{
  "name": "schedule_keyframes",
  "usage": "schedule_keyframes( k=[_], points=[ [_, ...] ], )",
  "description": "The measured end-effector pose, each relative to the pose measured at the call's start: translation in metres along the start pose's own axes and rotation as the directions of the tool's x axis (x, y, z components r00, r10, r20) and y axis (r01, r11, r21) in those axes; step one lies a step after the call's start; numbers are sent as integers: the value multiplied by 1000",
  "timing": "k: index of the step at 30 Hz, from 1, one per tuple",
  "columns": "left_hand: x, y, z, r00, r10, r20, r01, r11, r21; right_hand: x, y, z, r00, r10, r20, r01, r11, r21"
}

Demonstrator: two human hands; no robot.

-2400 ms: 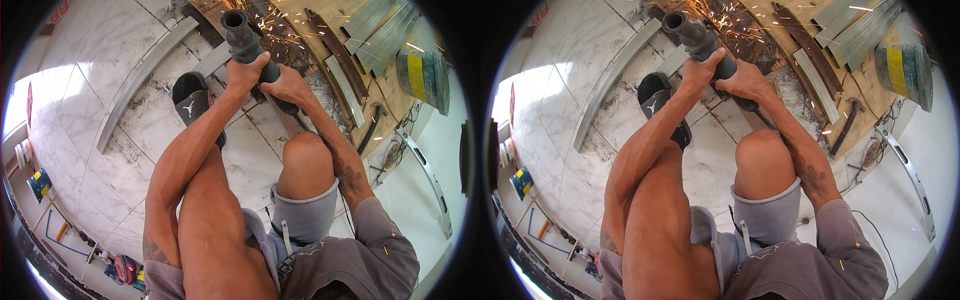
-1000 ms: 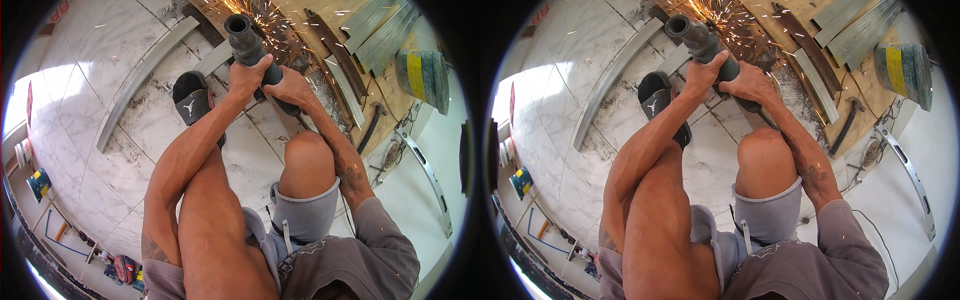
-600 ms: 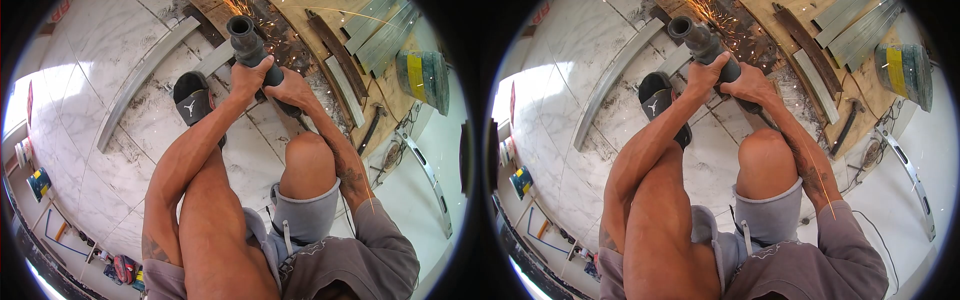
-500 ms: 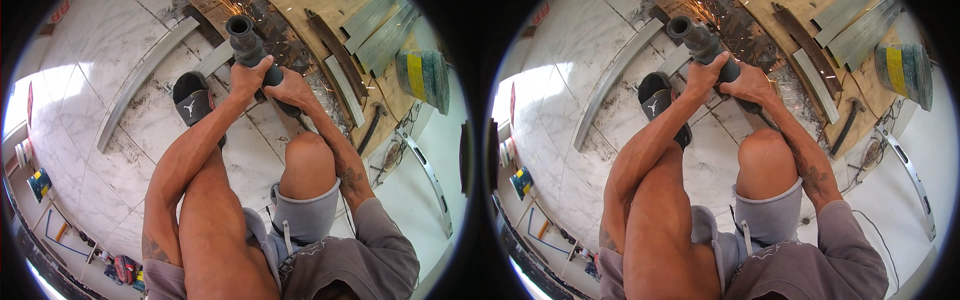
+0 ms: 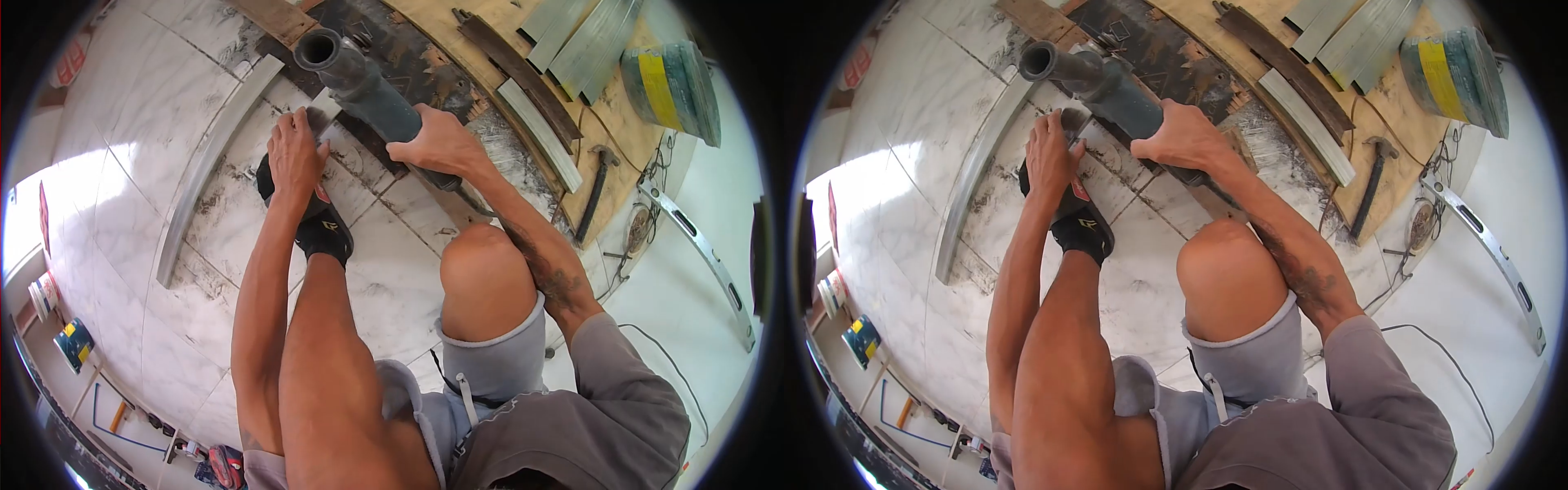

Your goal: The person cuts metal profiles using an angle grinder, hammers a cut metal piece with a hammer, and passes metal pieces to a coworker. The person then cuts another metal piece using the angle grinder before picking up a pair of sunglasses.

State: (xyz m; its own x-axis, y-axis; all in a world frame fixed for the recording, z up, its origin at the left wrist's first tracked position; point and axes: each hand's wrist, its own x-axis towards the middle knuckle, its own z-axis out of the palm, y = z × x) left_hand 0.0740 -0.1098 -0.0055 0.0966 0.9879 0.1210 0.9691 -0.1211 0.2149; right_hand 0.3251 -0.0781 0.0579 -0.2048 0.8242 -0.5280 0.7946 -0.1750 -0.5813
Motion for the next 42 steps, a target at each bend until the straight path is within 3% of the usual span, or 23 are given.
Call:
schedule_keyframes(
  k=[4, 7, 13, 17, 25, 28, 30, 31, 32, 34, 37, 40, 42],
  points=[
    [12, -11, 23, 990, 2, 139, -21, 991, 131, -5, -5, -3, 1000, -21, 7, 21, 1000, 9],
    [19, -16, 29, 981, -23, 193, -1, 992, 126, -12, -9, -4, 999, -52, -16, 52, 999, 3],
    [25, -16, 1, 926, 24, 376, 17, 994, -107, -14, -16, -7, 997, -78, -11, 78, 997, 18],
    [39, -30, -2, 861, 159, 483, -50, 972, -231, -16, -23, -10, 996, -86, -6, 86, 996, 14],
    [44, -38, 7, 858, 155, 490, -19, 962, -271, -10, -26, -9, 996, -89, 0, 89, 995, 40],
    [22, -35, 1, 950, 141, 277, -87, 976, -200, -10, -26, -8, 999, -49, 0, 49, 999, 16],
    [12, -27, -16, 976, 13, 216, 60, 943, -329, -7, -21, -4, 999, -49, -10, 49, 999, 0],
    [12, -17, -30, 980, -53, 190, 125, 910, -395, -6, -20, -4, 999, -49, -18, 49, 999, -9],
    [10, -8, -45, 937, -140, 320, 311, 752, -581, -6, -18, -4, 999, -41, -22, 41, 999, -2],
    [14, 19, -77, 779, -184, 599, 627, 256, -736, -6, -19, -3, 999, -28, -24, 28, 1000, 11],
    [27, 40, -74, 699, -105, 707, 711, -5, -704, -10, -23, -5, 1000, -5, -4, 5, 999, 34],
    [40, 57, -59, 700, -98, 707, 704, -70, -707, -12, -26, -7, 1000, -4, 8, 3, 998, 59],
    [44, 68, -56, 719, -164, 675, 681, -28, -732, -11, -26, -5, 1000, 5, 10, -6, 998, 57]
  ],
)
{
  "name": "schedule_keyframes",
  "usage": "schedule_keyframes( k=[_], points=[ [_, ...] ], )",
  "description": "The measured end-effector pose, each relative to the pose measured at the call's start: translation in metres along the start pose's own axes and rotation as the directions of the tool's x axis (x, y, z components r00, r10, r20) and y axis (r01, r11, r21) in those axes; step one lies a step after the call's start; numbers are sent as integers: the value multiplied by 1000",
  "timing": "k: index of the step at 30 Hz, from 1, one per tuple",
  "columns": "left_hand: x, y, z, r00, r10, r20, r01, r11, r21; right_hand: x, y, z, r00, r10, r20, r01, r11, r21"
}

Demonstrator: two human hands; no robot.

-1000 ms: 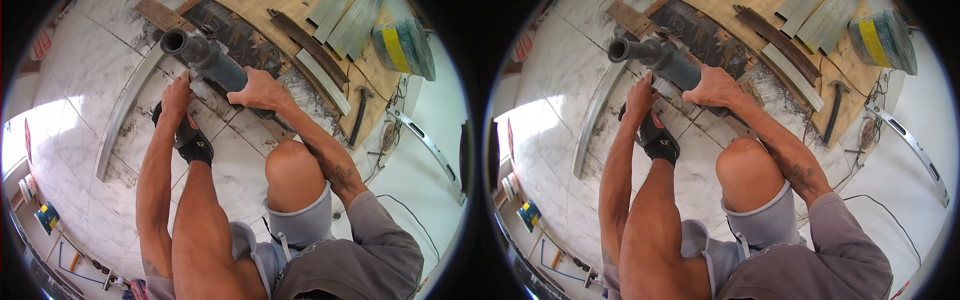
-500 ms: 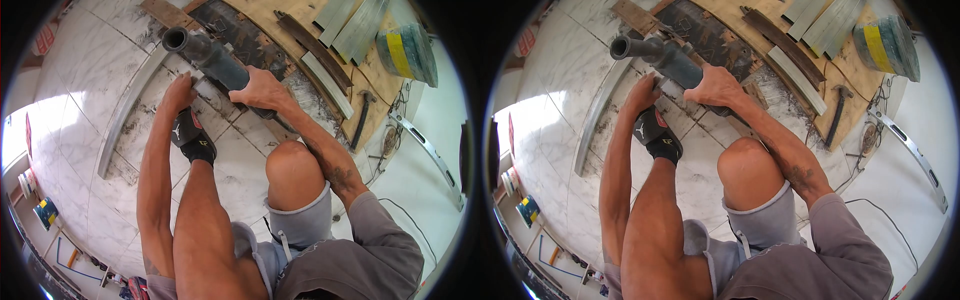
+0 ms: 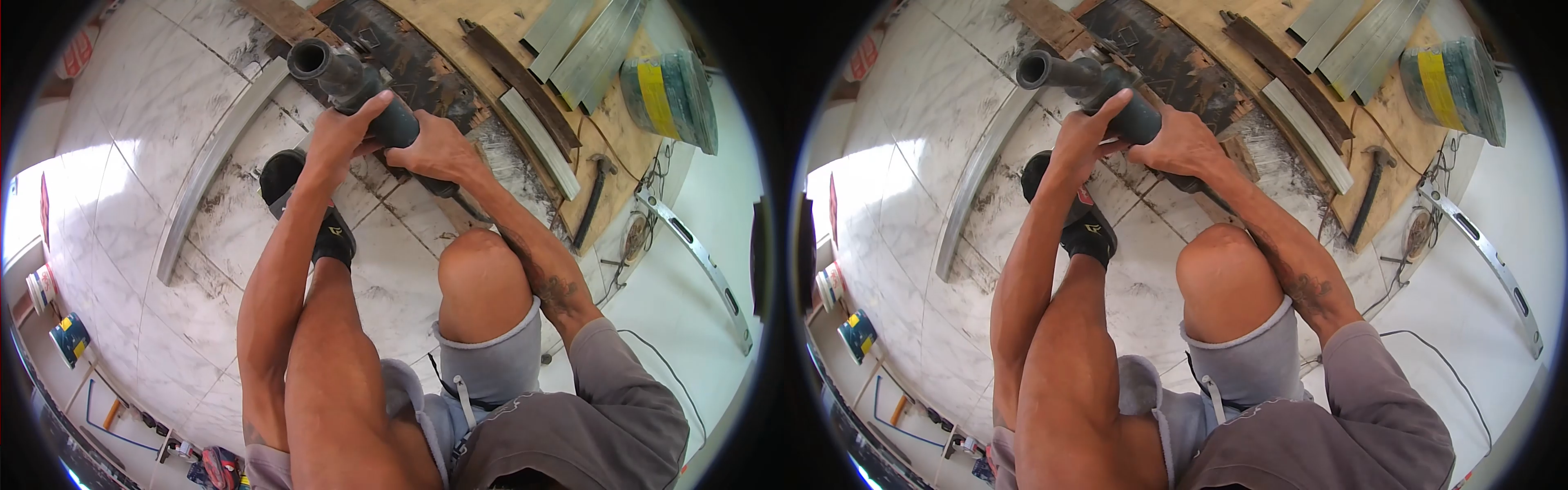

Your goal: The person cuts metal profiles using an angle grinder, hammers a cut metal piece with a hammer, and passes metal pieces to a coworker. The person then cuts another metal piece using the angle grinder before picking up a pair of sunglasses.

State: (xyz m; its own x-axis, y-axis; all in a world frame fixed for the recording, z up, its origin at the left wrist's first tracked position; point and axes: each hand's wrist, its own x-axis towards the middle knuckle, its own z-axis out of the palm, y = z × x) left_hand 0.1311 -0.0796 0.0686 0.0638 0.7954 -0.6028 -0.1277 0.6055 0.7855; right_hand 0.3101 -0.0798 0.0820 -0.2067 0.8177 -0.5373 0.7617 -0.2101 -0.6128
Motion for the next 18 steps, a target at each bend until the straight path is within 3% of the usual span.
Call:
schedule_keyframes(
  k=[18],
  points=[
    [4, -4, 10, 996, 49, -78, -49, 999, 3, 1, 3, -1, 999, 9, 34, -9, 1000, -17]
  ],
)
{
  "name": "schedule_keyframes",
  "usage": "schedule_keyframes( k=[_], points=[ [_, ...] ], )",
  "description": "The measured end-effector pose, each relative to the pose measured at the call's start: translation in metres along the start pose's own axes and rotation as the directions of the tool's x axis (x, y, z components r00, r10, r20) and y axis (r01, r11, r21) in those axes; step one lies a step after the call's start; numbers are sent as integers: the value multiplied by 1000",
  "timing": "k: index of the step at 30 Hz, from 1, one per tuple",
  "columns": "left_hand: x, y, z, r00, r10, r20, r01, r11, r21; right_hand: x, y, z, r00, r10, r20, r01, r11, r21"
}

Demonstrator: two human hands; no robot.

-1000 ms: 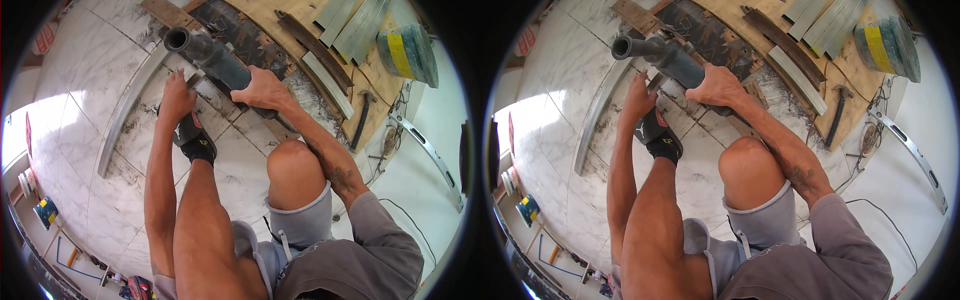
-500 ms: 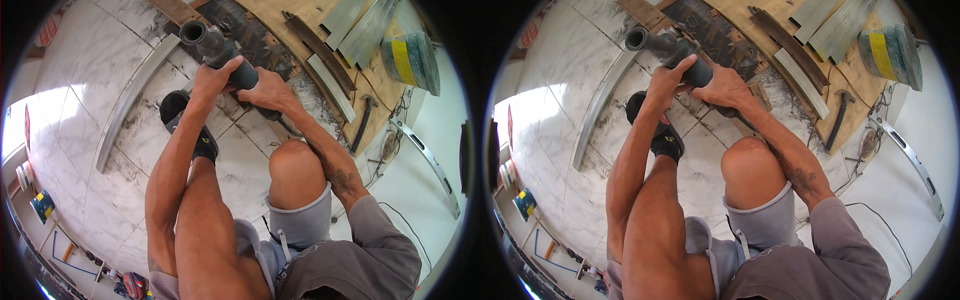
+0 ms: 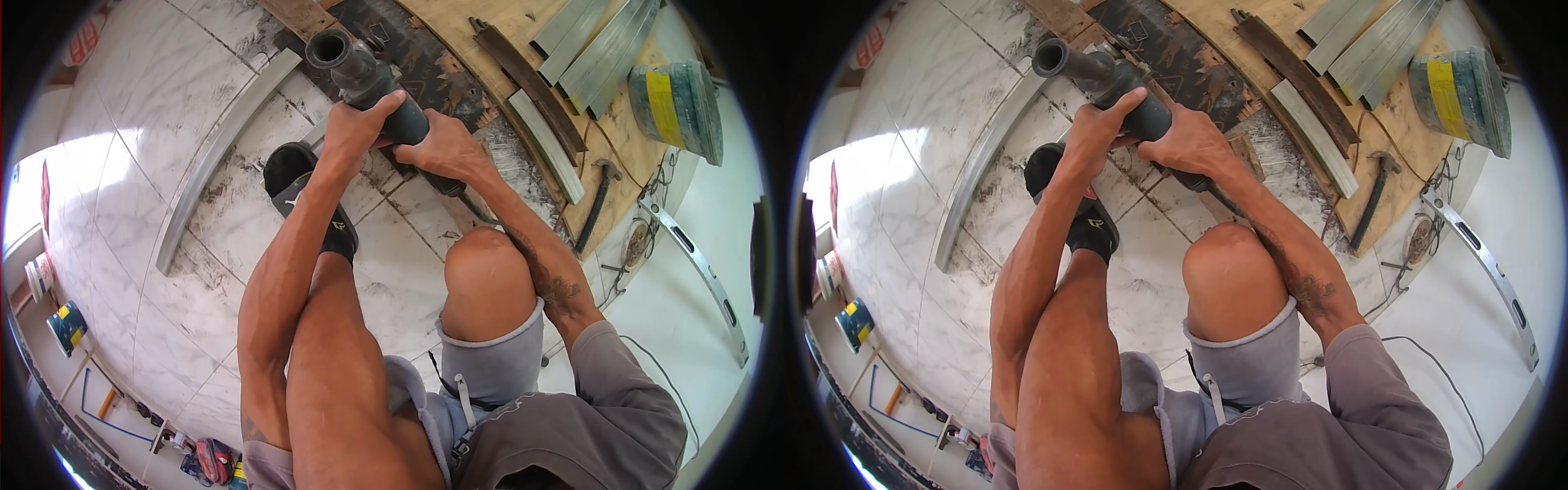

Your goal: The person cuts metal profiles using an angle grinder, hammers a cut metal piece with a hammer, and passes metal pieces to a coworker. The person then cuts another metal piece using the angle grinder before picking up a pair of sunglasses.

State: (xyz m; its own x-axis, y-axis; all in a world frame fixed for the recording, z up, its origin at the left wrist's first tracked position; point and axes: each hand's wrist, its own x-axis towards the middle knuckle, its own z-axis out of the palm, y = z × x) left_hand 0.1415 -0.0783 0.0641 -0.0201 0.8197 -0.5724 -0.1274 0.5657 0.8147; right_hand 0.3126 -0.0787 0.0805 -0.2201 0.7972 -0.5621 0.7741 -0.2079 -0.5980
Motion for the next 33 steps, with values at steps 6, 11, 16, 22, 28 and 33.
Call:
schedule_keyframes(
  k=[6, 11, 16, 22, 28, 33],
  points=[
    [0, -1, 0, 1000, -1, 2, 1, 1000, 3, 1, 4, 1, 1000, 5, 3, -5, 1000, 1],
    [1, -2, 1, 1000, 3, 0, -3, 1000, 5, 3, 8, 3, 1000, 1, -8, -1, 1000, -9],
    [-2, 0, 2, 999, 19, 30, -20, 999, 49, 4, 10, 4, 1000, -5, -10, 5, 1000, -12],
    [0, 0, 3, 1000, 0, -15, 0, 1000, 9, 1, 6, 0, 1000, -2, 18, 2, 1000, 14],
    [-2, 0, 3, 1000, -2, -2, 2, 1000, -21, 2, 7, 2, 1000, -3, 8, 4, 1000, -12],
    [-1, -3, 3, 1000, 21, 13, -21, 1000, 23, 3, 9, 3, 1000, -9, 5, 9, 1000, 4]
  ],
)
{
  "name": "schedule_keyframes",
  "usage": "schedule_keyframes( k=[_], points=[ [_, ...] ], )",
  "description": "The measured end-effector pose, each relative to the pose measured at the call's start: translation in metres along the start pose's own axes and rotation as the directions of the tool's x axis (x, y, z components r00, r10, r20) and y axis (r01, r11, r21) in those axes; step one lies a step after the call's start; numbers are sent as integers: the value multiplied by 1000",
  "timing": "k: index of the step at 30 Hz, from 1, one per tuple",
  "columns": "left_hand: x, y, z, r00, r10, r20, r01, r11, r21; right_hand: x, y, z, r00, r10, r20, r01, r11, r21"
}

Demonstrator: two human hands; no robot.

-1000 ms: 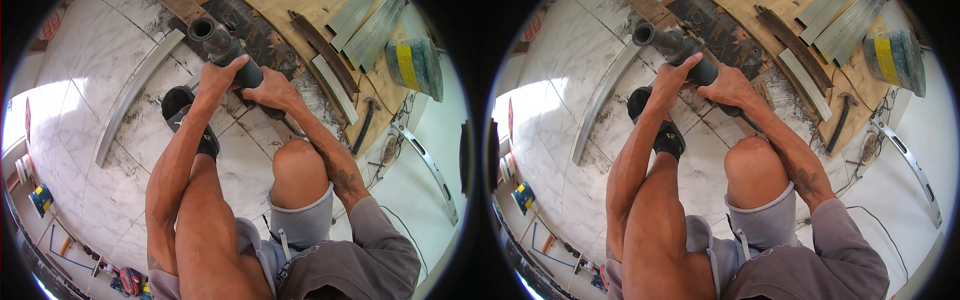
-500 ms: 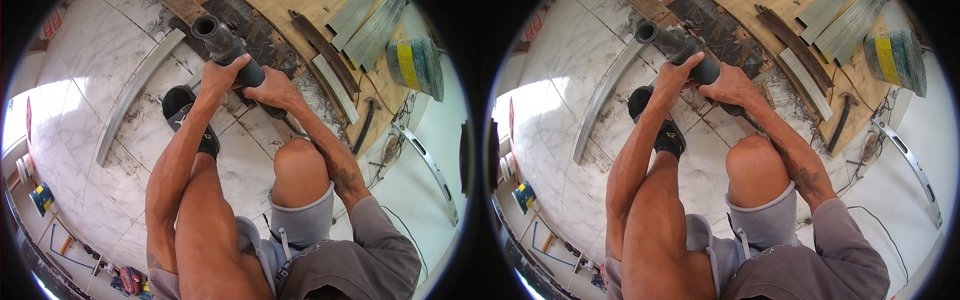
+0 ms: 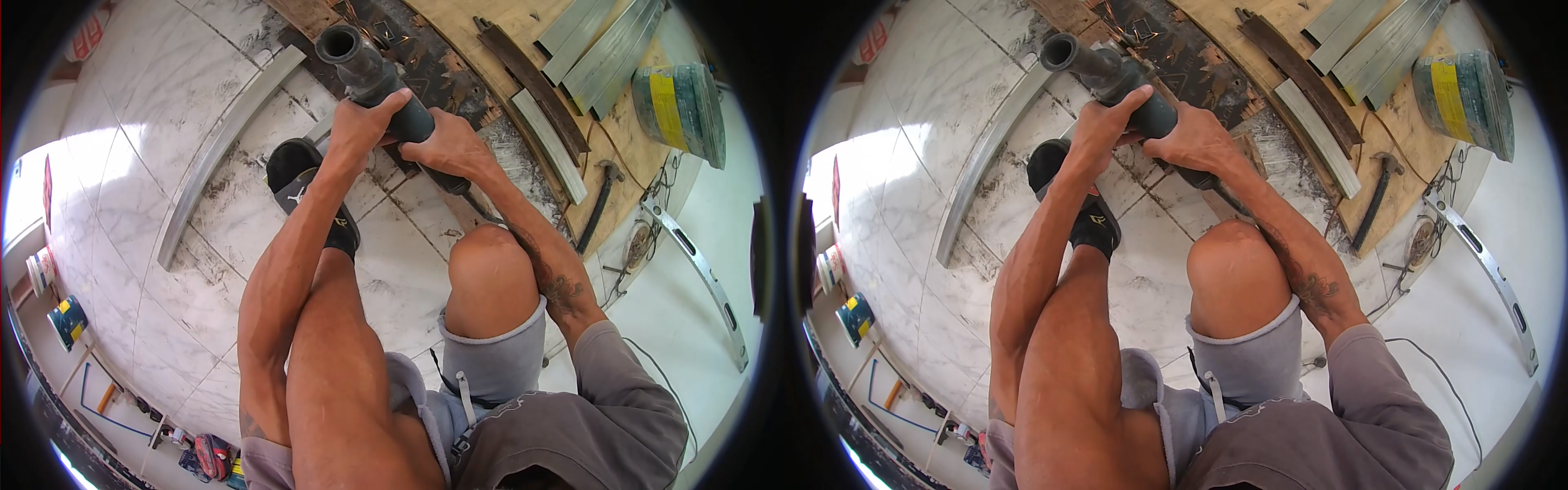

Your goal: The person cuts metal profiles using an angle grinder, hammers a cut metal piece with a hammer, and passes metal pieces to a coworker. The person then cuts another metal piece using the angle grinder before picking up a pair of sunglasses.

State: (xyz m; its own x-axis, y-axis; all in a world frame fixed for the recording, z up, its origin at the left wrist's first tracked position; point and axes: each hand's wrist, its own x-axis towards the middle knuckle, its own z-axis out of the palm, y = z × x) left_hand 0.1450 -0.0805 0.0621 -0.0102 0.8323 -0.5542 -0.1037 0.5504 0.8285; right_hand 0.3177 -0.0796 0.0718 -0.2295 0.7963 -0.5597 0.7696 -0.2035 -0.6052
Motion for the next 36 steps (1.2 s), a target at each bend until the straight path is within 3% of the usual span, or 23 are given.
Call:
schedule_keyframes(
  k=[36],
  points=[
    [-1, -5, 5, 999, 40, -8, -40, 999, -3, 1, 6, 1, 1000, -8, 5, 8, 1000, -12]
  ],
)
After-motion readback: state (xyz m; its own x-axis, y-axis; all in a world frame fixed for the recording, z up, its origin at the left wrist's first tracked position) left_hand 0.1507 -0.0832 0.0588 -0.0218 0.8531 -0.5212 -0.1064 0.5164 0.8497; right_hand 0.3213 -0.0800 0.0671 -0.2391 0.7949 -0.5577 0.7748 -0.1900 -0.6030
